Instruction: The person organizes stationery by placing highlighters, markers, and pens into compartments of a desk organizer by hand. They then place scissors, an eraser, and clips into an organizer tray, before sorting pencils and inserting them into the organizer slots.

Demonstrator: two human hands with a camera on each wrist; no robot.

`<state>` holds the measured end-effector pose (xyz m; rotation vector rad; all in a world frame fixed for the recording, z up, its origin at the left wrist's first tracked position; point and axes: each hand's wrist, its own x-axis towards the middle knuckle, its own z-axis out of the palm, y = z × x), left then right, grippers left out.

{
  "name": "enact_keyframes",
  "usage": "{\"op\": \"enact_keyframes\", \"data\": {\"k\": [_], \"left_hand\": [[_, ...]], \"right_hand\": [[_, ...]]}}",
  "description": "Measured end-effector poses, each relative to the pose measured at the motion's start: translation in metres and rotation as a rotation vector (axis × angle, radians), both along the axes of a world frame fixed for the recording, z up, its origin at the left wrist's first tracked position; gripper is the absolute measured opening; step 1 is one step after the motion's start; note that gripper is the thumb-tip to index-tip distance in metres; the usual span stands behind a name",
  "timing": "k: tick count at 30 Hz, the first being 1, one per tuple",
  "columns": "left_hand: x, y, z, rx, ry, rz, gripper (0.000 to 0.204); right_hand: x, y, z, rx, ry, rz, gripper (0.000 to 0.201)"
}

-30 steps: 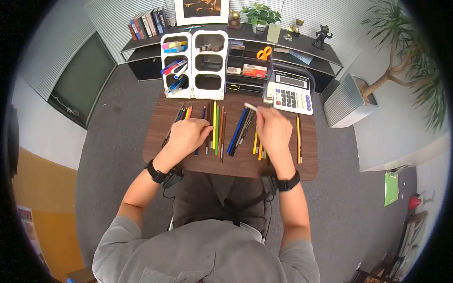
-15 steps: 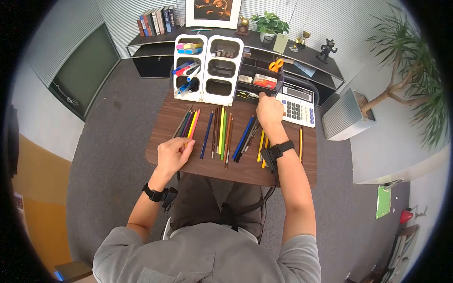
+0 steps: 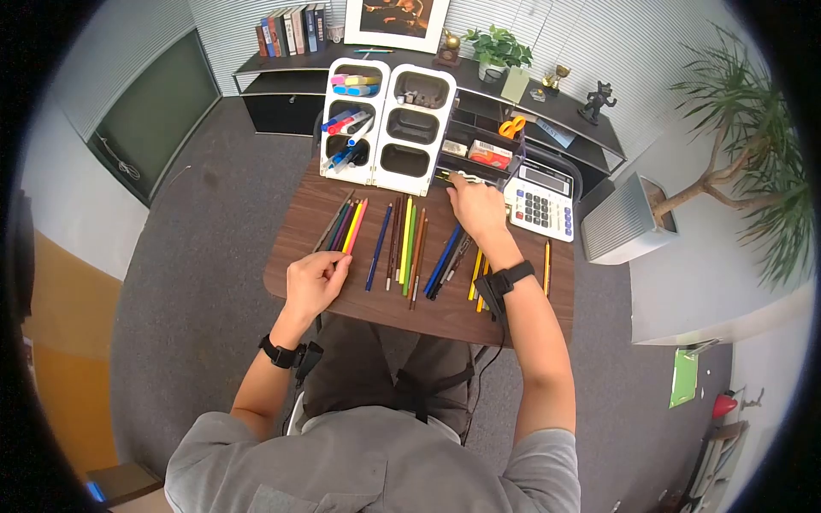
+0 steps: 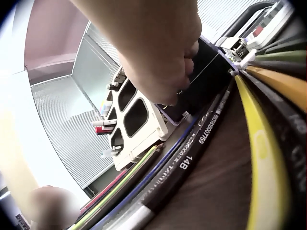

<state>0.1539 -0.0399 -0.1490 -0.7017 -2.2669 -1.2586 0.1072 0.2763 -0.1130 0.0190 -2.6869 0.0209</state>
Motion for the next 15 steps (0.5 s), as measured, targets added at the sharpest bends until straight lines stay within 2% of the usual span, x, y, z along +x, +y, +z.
{"op": "enact_keyframes", "data": {"k": [6, 13, 15], "left_hand": [[0.002, -0.001, 0.001, -0.045, 0.017, 0.012, 0.011], [0.002, -0.001, -0.001, -0.066, 0.046, 0.01, 0.011], [0.002, -0.001, -0.001, -0.071, 0.047, 0.009, 0.011]], "right_hand": [[-0.017, 0.01, -0.009, 0.09, -0.018, 0.008, 0.023], [-0.018, 0.006, -0.008, 0.048, 0.047, -0.014, 0.022], [-0.018, 0.006, -0.007, 0.121, 0.047, -0.019, 0.023]]}}
